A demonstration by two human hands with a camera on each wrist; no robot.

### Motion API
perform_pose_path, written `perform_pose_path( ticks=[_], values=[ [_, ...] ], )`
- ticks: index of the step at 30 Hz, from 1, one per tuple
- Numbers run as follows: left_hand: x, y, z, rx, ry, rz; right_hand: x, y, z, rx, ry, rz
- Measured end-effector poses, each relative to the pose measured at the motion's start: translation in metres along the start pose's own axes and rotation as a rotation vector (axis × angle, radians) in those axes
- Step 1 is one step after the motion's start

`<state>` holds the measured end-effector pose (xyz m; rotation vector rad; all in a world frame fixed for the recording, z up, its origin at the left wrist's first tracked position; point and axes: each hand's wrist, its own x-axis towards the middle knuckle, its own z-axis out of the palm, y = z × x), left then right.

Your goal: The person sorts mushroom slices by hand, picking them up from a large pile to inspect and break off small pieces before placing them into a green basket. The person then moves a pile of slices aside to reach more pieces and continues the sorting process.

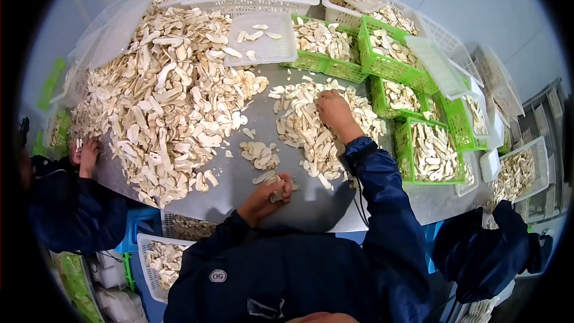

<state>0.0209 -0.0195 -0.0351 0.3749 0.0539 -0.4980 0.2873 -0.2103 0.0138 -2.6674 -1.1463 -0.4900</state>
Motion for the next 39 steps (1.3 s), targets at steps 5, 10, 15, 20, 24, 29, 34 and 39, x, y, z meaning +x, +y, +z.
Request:
perform_pose_path(
  ticks=[5, 10, 15, 20, 24, 29, 34, 39],
  values=[
    [-0.001, 0.002, 0.002, 0.011, 0.015, -0.020, -0.004, -0.006, -0.010, 0.105, 0.019, 0.133],
    [0.000, 0.004, 0.002, 0.024, -0.004, -0.033, 0.002, -0.003, 0.000, 0.124, 0.020, -0.044],
    [-0.003, 0.006, 0.003, 0.008, 0.028, -0.035, 0.007, -0.003, -0.004, 0.153, 0.008, 0.040],
    [-0.002, 0.006, 0.003, 0.022, 0.023, -0.043, -0.010, -0.001, -0.017, 0.603, -0.031, 0.392],
    [0.001, 0.003, -0.003, 0.029, 0.006, -0.051, -0.019, 0.005, -0.022, 1.079, -0.150, 0.651],
    [-0.001, 0.006, 0.001, 0.038, 0.001, -0.049, -0.022, 0.002, -0.035, 1.074, -0.191, 0.719],
    [0.000, 0.004, -0.001, 0.035, 0.018, -0.041, -0.022, 0.007, -0.031, 1.188, -0.267, 0.645],
    [0.000, 0.003, -0.004, 0.044, 0.006, -0.041, -0.018, -0.003, -0.039, 1.151, -0.519, 0.499]
  ],
)
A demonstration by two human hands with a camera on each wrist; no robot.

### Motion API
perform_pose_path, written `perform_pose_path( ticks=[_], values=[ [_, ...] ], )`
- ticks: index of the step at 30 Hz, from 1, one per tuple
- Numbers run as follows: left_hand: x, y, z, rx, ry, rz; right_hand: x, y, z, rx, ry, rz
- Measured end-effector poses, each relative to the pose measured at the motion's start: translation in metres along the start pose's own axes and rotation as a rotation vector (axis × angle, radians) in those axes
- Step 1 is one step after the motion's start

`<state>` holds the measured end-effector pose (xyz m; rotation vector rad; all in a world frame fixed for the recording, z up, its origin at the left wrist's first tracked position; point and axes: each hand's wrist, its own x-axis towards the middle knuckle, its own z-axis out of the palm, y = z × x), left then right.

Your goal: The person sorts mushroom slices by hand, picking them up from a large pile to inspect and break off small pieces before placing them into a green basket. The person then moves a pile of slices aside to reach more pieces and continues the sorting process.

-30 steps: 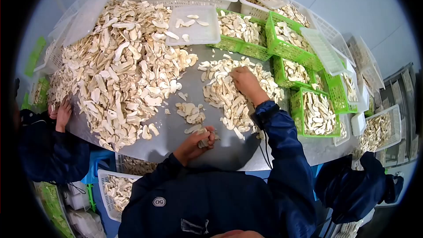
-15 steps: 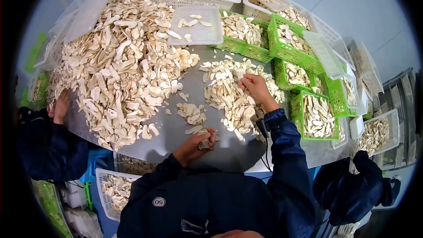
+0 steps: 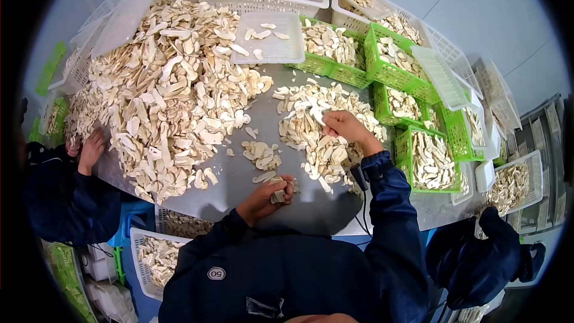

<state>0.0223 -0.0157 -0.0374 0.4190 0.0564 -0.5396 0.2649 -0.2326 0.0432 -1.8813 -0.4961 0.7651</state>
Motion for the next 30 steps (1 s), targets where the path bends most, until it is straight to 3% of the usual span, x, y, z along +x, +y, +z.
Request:
perform_pose_path(
  ticks=[3, 4, 7, 8, 11, 15, 20, 23, 27, 30],
  values=[
    [0.000, 0.003, 0.002, 0.017, -0.018, 0.001, 0.000, -0.024, 0.006, -0.439, -0.032, 0.092],
    [0.001, 0.002, 0.002, 0.026, -0.017, 0.004, 0.006, -0.027, 0.009, -0.714, 0.089, -0.082],
    [-0.001, 0.002, 0.005, 0.038, -0.011, -0.004, 0.044, -0.014, 0.017, -0.924, 0.369, -0.375],
    [-0.002, 0.002, 0.006, 0.040, -0.011, -0.003, 0.053, -0.012, 0.023, -0.909, 0.433, -0.389],
    [-0.001, -0.001, -0.003, 0.009, -0.036, 0.001, 0.077, 0.001, 0.023, -1.077, 0.470, -0.693],
    [-0.003, 0.002, -0.003, -0.017, -0.036, -0.019, 0.077, 0.008, 0.011, -1.023, 0.449, -0.598],
    [-0.002, 0.000, -0.005, 0.060, -0.006, 0.024, 0.038, 0.001, 0.000, -0.597, 0.546, -0.411],
    [-0.002, 0.001, -0.002, -0.042, -0.021, 0.074, 0.022, 0.010, -0.011, 0.005, 0.249, -0.052],
    [-0.003, 0.002, 0.000, -0.051, -0.012, 0.128, -0.006, -0.006, 0.005, 0.169, 0.228, 0.024],
    [-0.003, 0.004, 0.003, -0.056, -0.010, 0.149, -0.015, -0.008, 0.016, 0.036, 0.036, 0.058]
  ],
)
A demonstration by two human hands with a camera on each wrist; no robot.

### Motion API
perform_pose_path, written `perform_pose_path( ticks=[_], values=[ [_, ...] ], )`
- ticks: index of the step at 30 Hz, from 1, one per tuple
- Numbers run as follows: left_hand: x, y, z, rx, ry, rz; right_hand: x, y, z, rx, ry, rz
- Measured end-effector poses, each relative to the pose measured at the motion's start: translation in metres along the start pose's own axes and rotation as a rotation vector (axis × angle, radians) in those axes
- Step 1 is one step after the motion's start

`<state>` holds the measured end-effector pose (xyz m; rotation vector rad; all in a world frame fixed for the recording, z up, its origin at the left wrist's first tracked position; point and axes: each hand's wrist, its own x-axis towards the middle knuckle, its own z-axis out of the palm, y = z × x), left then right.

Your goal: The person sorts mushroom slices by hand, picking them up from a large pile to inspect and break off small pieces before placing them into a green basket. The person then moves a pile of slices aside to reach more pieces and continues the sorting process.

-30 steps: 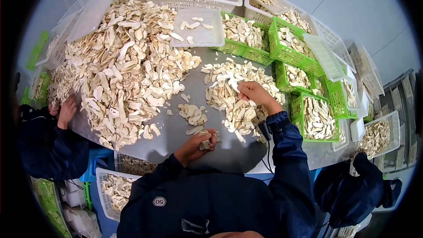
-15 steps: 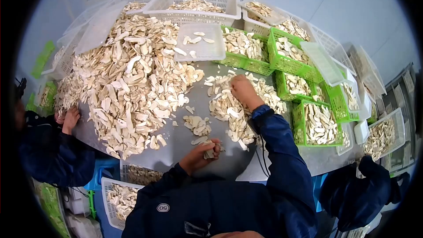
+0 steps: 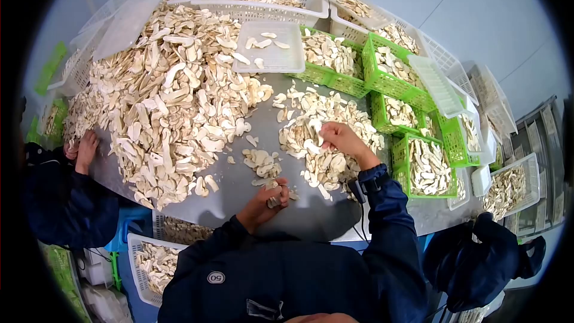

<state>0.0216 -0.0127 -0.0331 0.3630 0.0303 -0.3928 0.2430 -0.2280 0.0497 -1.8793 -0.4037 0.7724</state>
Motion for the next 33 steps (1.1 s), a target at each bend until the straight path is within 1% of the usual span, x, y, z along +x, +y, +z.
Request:
perform_pose_path(
  ticks=[1, 2, 5, 8, 11, 12, 13, 14, 15, 16, 17, 19, 21, 22, 23, 24, 25, 26, 27, 29, 32, 33],
  values=[
    [0.000, 0.000, 0.001, -0.006, -0.008, 0.001, -0.003, -0.002, 0.003, -0.050, -0.073, 0.013],
    [0.000, 0.001, 0.001, -0.011, -0.015, 0.002, -0.004, -0.001, 0.004, -0.074, -0.174, -0.012],
    [-0.001, 0.001, 0.002, -0.016, -0.005, -0.004, -0.003, -0.002, 0.006, -0.132, -0.260, 0.034],
    [-0.001, 0.000, -0.001, -0.019, 0.008, -0.011, -0.011, -0.015, 0.004, -0.070, -0.182, 0.047],
    [0.000, -0.001, -0.005, -0.029, -0.008, -0.021, -0.017, -0.009, -0.019, -0.091, -0.057, -0.092],
    [-0.001, 0.000, -0.005, -0.025, -0.002, -0.023, -0.027, -0.009, -0.026, -0.017, 0.126, -0.152],
    [-0.001, 0.000, -0.004, -0.025, 0.004, -0.023, -0.044, -0.024, -0.027, 0.000, 0.347, -0.261],
    [0.000, 0.000, -0.003, -0.026, 0.009, -0.021, -0.050, -0.020, -0.035, 0.140, 0.633, -0.355],
    [0.000, -0.001, -0.002, -0.017, 0.018, -0.021, -0.057, -0.023, -0.043, 0.308, 0.762, -0.571],
    [0.000, -0.001, -0.001, -0.008, 0.028, -0.025, -0.063, -0.023, -0.043, 0.743, 1.017, -0.729],
    [0.000, -0.001, 0.000, 0.003, 0.039, -0.033, -0.067, -0.024, -0.051, 1.022, 1.122, -0.814],
    [-0.001, -0.002, -0.001, 0.011, 0.039, -0.049, -0.065, -0.013, -0.057, 1.121, 1.023, -0.896],
    [0.001, -0.001, -0.004, 0.020, 0.022, -0.047, -0.043, -0.013, -0.049, 0.900, 1.077, -0.655],
    [0.002, -0.002, -0.006, 0.020, 0.008, -0.038, -0.032, -0.021, -0.042, 0.637, 0.936, -0.562],
    [0.002, -0.003, -0.008, 0.019, -0.004, -0.026, -0.022, -0.026, -0.030, 0.339, 0.862, -0.421],
    [0.001, -0.002, -0.006, 0.028, 0.000, -0.028, -0.005, -0.020, -0.030, 0.153, 0.653, -0.342],
    [0.000, -0.001, -0.004, 0.038, 0.007, -0.030, 0.004, -0.033, -0.018, -0.064, 0.492, -0.304],
    [-0.001, 0.000, -0.002, 0.050, 0.015, -0.034, 0.035, -0.008, -0.020, -0.245, 0.384, -0.401],
    [-0.002, 0.000, -0.002, 0.047, 0.015, -0.044, 0.038, -0.024, -0.003, -0.388, 0.358, -0.406],
    [-0.001, 0.000, -0.003, 0.044, 0.013, -0.063, 0.064, -0.028, 0.004, -0.590, 0.276, -0.436],
    [-0.001, -0.002, -0.004, 0.036, 0.045, -0.066, 0.126, -0.002, 0.003, -0.938, 0.404, -0.629],
    [0.001, -0.002, -0.007, 0.038, 0.024, -0.061, 0.141, 0.000, 0.003, -1.034, 0.416, -0.614]
  ],
)
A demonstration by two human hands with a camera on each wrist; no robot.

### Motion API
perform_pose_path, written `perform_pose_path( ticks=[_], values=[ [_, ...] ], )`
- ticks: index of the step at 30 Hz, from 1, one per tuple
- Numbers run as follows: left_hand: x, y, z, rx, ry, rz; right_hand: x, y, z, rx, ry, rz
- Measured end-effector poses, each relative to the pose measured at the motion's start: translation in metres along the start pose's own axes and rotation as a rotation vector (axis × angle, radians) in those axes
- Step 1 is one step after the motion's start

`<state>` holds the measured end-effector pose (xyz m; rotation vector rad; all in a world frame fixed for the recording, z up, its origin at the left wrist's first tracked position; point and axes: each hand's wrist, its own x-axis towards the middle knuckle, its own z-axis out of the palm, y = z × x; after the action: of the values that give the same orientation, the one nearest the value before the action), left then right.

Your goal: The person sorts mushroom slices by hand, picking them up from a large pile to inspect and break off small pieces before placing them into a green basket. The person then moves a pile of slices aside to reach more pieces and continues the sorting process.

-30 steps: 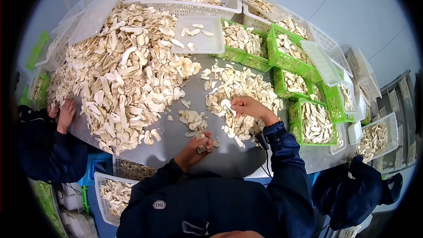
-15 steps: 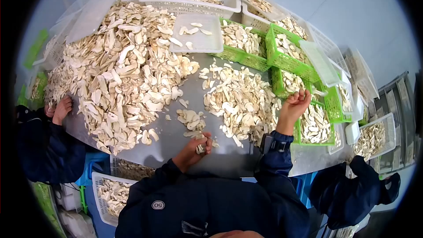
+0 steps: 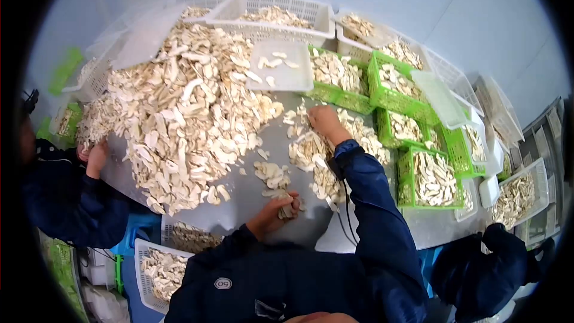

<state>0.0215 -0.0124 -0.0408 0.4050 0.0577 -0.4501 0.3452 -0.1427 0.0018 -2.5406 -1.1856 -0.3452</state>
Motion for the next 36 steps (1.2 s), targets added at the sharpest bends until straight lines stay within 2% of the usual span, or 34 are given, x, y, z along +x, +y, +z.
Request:
perform_pose_path(
  ticks=[2, 3, 6, 7, 10, 14, 15, 18, 20, 22, 24, 25, 29, 32, 33, 36],
  values=[
    [0.002, -0.003, -0.007, 0.005, -0.044, 0.011, 0.013, 0.005, 0.021, -0.190, -0.032, -0.014],
    [0.001, -0.003, -0.008, 0.002, -0.006, -0.005, 0.016, 0.013, 0.038, -0.182, 0.029, -0.012],
    [0.002, -0.002, -0.010, -0.046, -0.021, -0.030, 0.018, 0.002, 0.027, -0.135, -0.063, 0.050],
    [0.002, -0.002, -0.010, -0.058, -0.013, -0.036, 0.015, -0.002, 0.024, -0.100, 0.020, 0.060],
    [-0.001, 0.001, -0.003, -0.002, 0.012, -0.002, 0.001, -0.006, 0.000, -0.014, 0.004, 0.160],
    [-0.001, 0.000, -0.003, -0.010, 0.050, -0.016, -0.038, -0.026, -0.051, 0.409, 0.132, 0.328],
    [-0.003, 0.002, -0.001, -0.019, 0.057, -0.021, -0.052, -0.022, -0.056, 0.415, 0.089, 0.375],
    [-0.002, 0.003, -0.002, -0.010, 0.066, -0.026, -0.095, -0.014, -0.075, 0.955, -0.105, 0.570],
    [0.001, -0.001, -0.008, 0.022, 0.063, -0.024, -0.108, -0.060, -0.114, 1.201, -0.107, 0.672],
    [0.001, 0.000, -0.004, 0.032, 0.052, -0.026, -0.119, -0.067, -0.119, 1.114, -0.318, 0.665],
    [0.000, 0.000, -0.003, 0.037, 0.039, -0.031, -0.118, -0.082, -0.111, 0.836, -0.414, 0.567],
    [0.000, 0.001, -0.004, 0.033, 0.028, -0.031, -0.122, -0.079, -0.094, 0.680, -0.342, 0.408],
    [-0.003, 0.004, 0.001, 0.000, 0.029, -0.007, -0.118, -0.086, -0.068, 0.263, -0.152, 0.275],
    [-0.006, 0.006, 0.004, 0.027, 0.045, -0.027, -0.115, -0.086, -0.058, 0.115, -0.151, 0.170],
    [-0.006, 0.007, 0.003, 0.025, 0.034, -0.026, -0.113, -0.086, -0.059, 0.130, -0.136, 0.134],
    [-0.006, 0.006, 0.000, 0.015, 0.021, -0.027, -0.114, -0.078, -0.074, 0.455, -0.210, 0.323]
  ],
)
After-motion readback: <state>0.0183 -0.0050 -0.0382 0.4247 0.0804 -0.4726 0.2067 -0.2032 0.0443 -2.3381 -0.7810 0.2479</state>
